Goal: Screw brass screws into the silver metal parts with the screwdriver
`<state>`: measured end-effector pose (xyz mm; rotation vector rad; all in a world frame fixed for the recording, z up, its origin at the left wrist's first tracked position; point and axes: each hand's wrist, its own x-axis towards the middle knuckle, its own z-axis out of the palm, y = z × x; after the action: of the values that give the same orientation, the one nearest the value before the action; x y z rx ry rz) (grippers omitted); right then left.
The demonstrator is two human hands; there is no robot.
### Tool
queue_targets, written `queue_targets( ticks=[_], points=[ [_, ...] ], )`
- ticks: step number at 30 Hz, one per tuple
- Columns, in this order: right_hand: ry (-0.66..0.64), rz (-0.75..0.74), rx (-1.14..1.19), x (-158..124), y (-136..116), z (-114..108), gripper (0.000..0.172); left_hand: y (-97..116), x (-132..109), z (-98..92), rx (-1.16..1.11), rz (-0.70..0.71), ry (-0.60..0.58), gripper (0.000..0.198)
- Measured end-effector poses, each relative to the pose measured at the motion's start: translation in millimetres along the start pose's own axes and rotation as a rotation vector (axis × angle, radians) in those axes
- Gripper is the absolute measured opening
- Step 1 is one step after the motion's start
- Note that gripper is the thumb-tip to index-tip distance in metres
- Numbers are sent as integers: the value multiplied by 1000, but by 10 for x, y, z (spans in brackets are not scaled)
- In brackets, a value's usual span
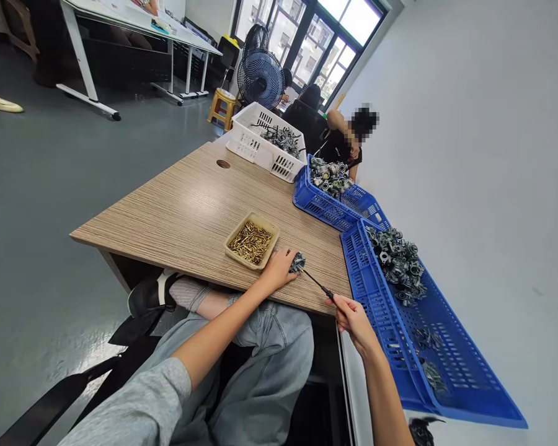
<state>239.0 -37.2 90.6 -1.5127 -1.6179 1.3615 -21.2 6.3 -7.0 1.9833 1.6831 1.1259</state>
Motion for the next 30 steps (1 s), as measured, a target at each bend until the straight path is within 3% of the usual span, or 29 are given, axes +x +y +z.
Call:
queue_targets(
  ticks=[8, 17, 30],
  points=[
    [98, -153, -173, -15, -43, 0, 45, 13, -15, -18, -18, 6, 12, 58],
    [8, 28, 46, -62, -29, -58, 61, 35, -19, -53, -17, -2, -2, 58],
    [-7, 40, 101, -29, 21, 37, 62, 21, -12, -30, -6, -2, 12, 59]
  ],
)
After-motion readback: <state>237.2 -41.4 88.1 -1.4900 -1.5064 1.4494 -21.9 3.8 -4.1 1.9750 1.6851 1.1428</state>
